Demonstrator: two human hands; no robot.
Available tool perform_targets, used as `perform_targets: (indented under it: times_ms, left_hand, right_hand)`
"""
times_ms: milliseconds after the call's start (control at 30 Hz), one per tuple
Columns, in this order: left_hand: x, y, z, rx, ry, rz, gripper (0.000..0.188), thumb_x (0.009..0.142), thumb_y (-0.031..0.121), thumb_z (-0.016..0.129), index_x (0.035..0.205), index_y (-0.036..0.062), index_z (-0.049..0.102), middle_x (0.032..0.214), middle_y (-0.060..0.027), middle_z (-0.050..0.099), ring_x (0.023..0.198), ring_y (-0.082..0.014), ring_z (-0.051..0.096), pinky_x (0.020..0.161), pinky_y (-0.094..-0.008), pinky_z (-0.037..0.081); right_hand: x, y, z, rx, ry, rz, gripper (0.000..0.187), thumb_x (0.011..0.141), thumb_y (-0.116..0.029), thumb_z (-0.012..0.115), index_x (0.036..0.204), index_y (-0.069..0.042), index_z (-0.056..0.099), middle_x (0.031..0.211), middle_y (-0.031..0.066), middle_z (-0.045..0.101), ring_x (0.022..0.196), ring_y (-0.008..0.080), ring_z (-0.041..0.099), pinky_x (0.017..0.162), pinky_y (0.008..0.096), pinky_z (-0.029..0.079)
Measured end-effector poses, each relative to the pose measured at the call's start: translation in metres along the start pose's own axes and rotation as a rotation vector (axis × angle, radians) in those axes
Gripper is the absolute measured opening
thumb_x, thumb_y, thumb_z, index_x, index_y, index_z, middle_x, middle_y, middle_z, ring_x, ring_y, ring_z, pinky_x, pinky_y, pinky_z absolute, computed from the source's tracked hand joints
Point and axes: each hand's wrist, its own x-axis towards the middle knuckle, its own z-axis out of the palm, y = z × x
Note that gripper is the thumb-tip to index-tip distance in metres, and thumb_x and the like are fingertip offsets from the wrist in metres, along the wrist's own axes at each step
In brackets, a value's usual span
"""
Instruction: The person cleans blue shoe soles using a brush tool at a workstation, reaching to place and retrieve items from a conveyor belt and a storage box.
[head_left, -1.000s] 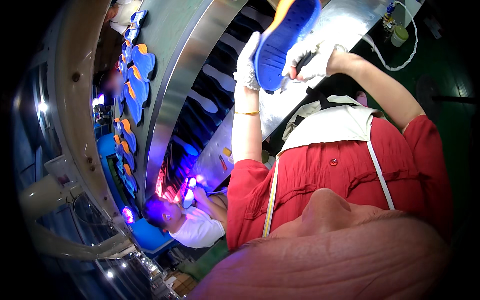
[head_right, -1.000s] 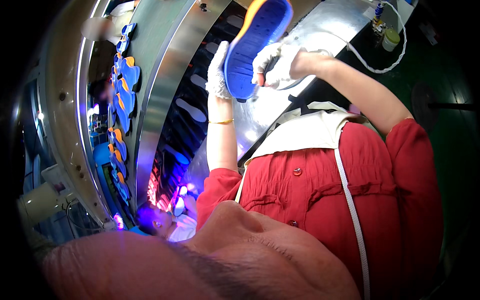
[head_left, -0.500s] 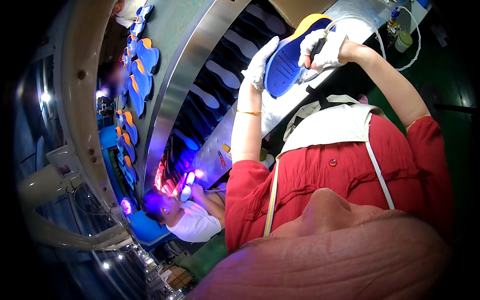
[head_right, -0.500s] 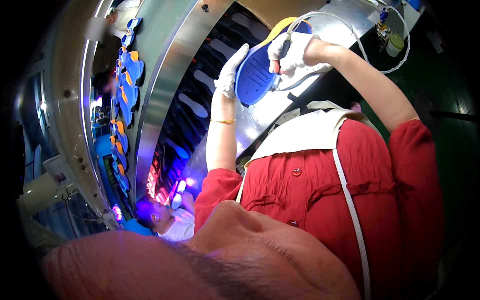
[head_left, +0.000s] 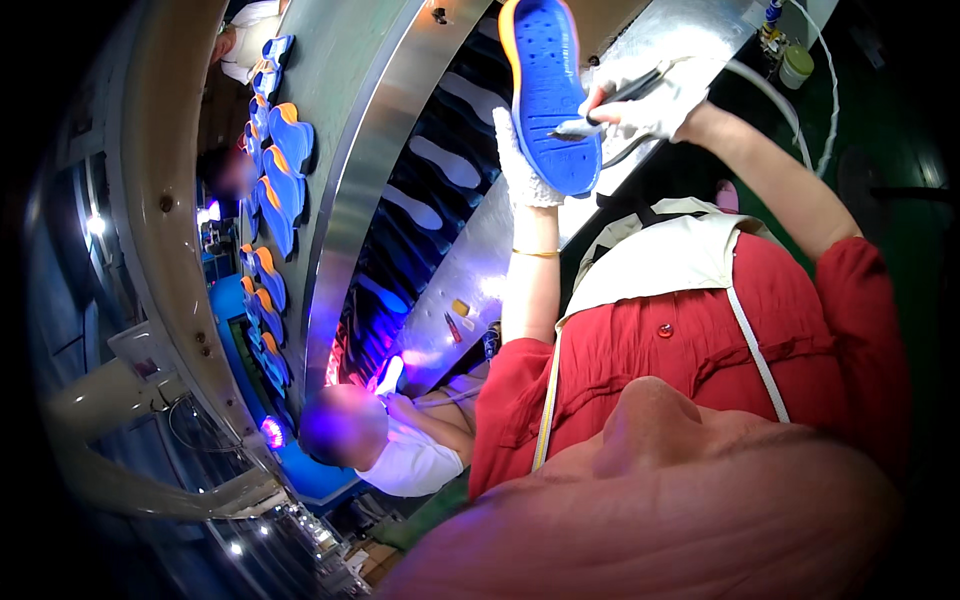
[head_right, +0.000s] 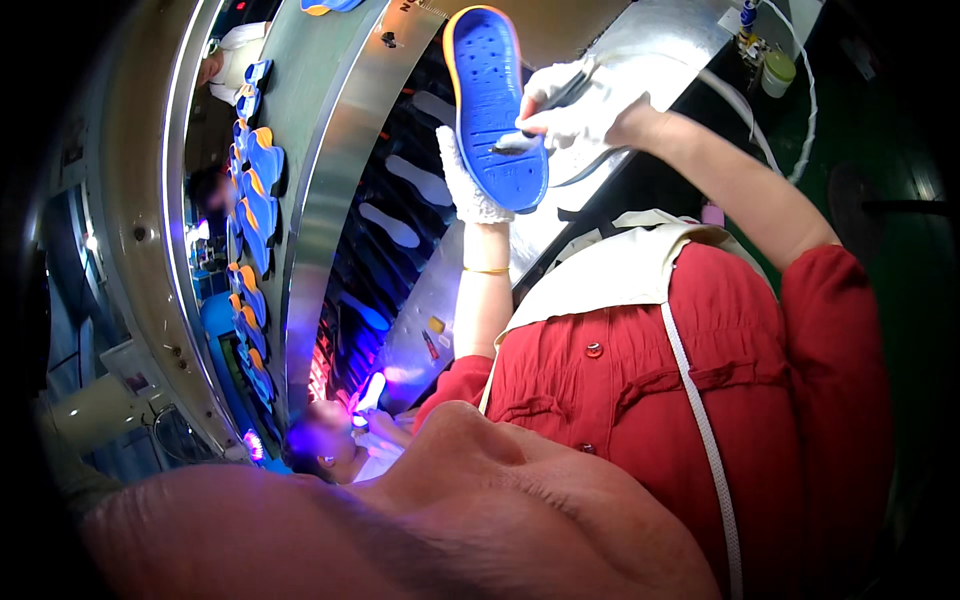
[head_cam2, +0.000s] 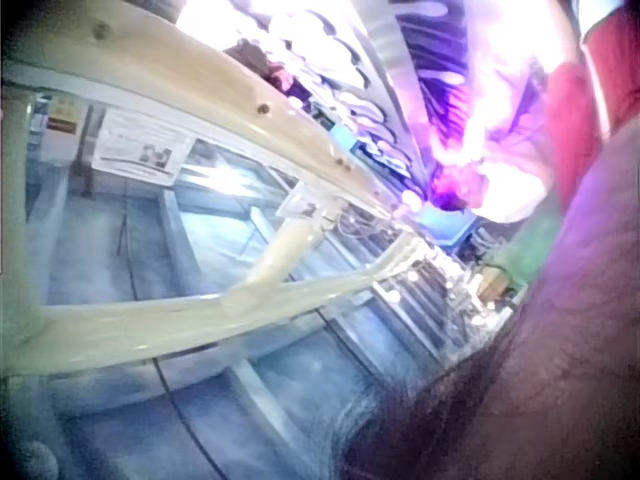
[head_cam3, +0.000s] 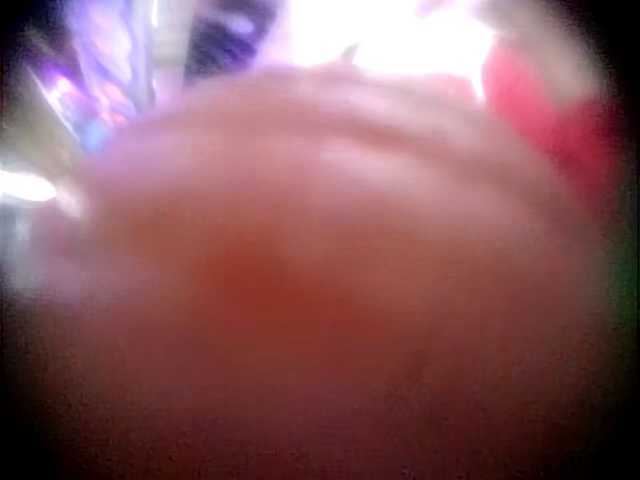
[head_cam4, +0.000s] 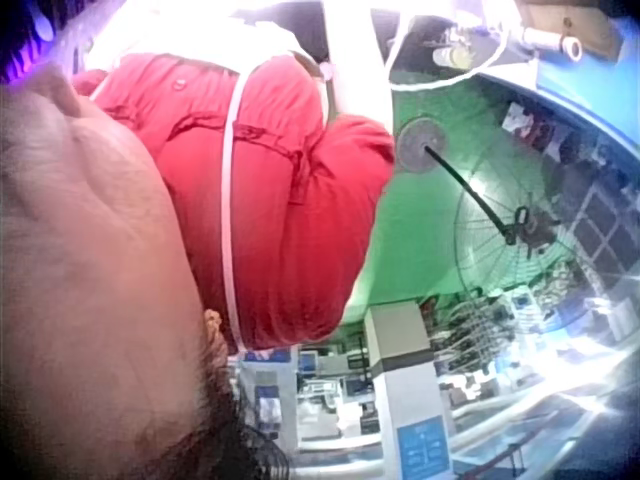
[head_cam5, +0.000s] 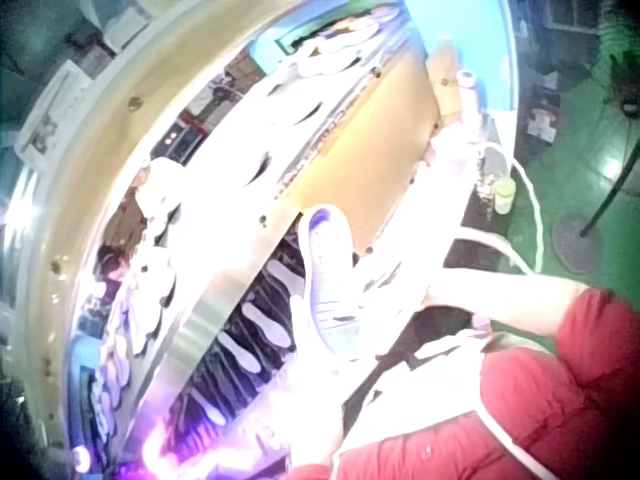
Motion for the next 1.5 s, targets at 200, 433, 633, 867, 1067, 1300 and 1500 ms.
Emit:
perform_targets:
  times_ms: [200,433,633,867,1067,1300,1500]
  left_hand:
    - [-0.009,-0.011,-0.007,-0.119,0.197,0.039,0.069,0.093,0.062,0.045,0.136,0.0080,0.049,0.124,-0.0153,0.060,0.104,-0.0288,0.062,0.085,-0.0412,0.056]
    - [-0.022,-0.012,0.004,-0.198,-0.173,0.020,0.064,0.094,0.054,0.050,0.132,0.0024,0.051,0.121,-0.0134,0.063,0.102,-0.0271,0.063,0.096,-0.0391,0.050]
    - [-0.023,-0.009,0.013,-0.132,0.065,0.039,0.069,0.095,0.060,0.041,0.137,0.0042,0.046,0.126,-0.0155,0.059,0.105,-0.0296,0.062,0.094,-0.0413,0.051]
    - [-0.036,-0.019,0.017,-0.032,-0.011,-0.039,0.077,0.092,0.064,0.041,0.144,0.0071,0.039,0.134,-0.0197,0.054,0.114,-0.0376,0.059,0.097,-0.0517,0.049]
    - [-0.038,-0.007,0.012,0.133,0.128,0.148,0.066,0.097,0.054,0.042,0.141,0.0046,0.043,0.127,-0.0174,0.059,0.108,-0.0329,0.063,0.095,-0.0464,0.051]
    - [-0.030,0.056,0.056,0.075,-0.257,0.212,0.078,0.092,0.060,0.045,0.139,-0.0019,0.042,0.129,-0.0248,0.055,0.113,-0.0425,0.057,0.096,-0.0573,0.047]
    - [0.045,0.189,0.073,0.613,0.042,0.589,0.060,0.095,0.044,0.044,0.135,-0.0009,0.047,0.122,-0.0211,0.057,0.114,-0.0371,0.056,0.096,-0.0534,0.045]
  right_hand:
    - [-0.019,0.004,0.036,-0.018,-0.184,-0.082,0.020,0.086,-0.022,0.072,0.088,-0.003,0.066,0.083,0.0072,0.065,0.066,0.0133,0.062,0.059,0.0262,0.050]
    - [-0.003,-0.007,0.035,0.177,0.018,-0.015,0.018,0.088,-0.022,0.072,0.091,-0.006,0.066,0.079,0.0068,0.064,0.067,0.0138,0.062,0.062,0.0251,0.051]
    - [-0.002,-0.010,0.014,0.142,-0.168,0.086,0.022,0.084,-0.027,0.076,0.089,-0.007,0.071,0.085,0.0079,0.069,0.074,0.0148,0.065,0.068,0.0260,0.054]
    - [0.056,-0.011,-0.032,-0.046,0.317,-0.142,0.013,0.088,-0.021,0.072,0.091,-0.009,0.069,0.089,0.0068,0.067,0.081,0.0164,0.063,0.069,0.0266,0.051]
    - [0.007,-0.011,-0.021,-0.426,-0.008,-0.730,0.018,0.075,0.006,0.070,0.085,-0.008,0.065,0.092,0.0097,0.065,0.088,0.0241,0.064,0.079,0.0323,0.052]
    - [-0.022,-0.039,-0.045,-0.009,-0.007,-0.439,0.013,0.085,-0.005,0.069,0.097,-0.006,0.065,0.098,0.0076,0.066,0.085,0.0150,0.063,0.077,0.0273,0.051]
    - [-0.019,-0.029,-0.035,0.118,0.055,-0.334,0.014,0.087,-0.008,0.070,0.100,-0.004,0.065,0.089,0.0031,0.063,0.079,0.0084,0.059,0.071,0.0229,0.049]
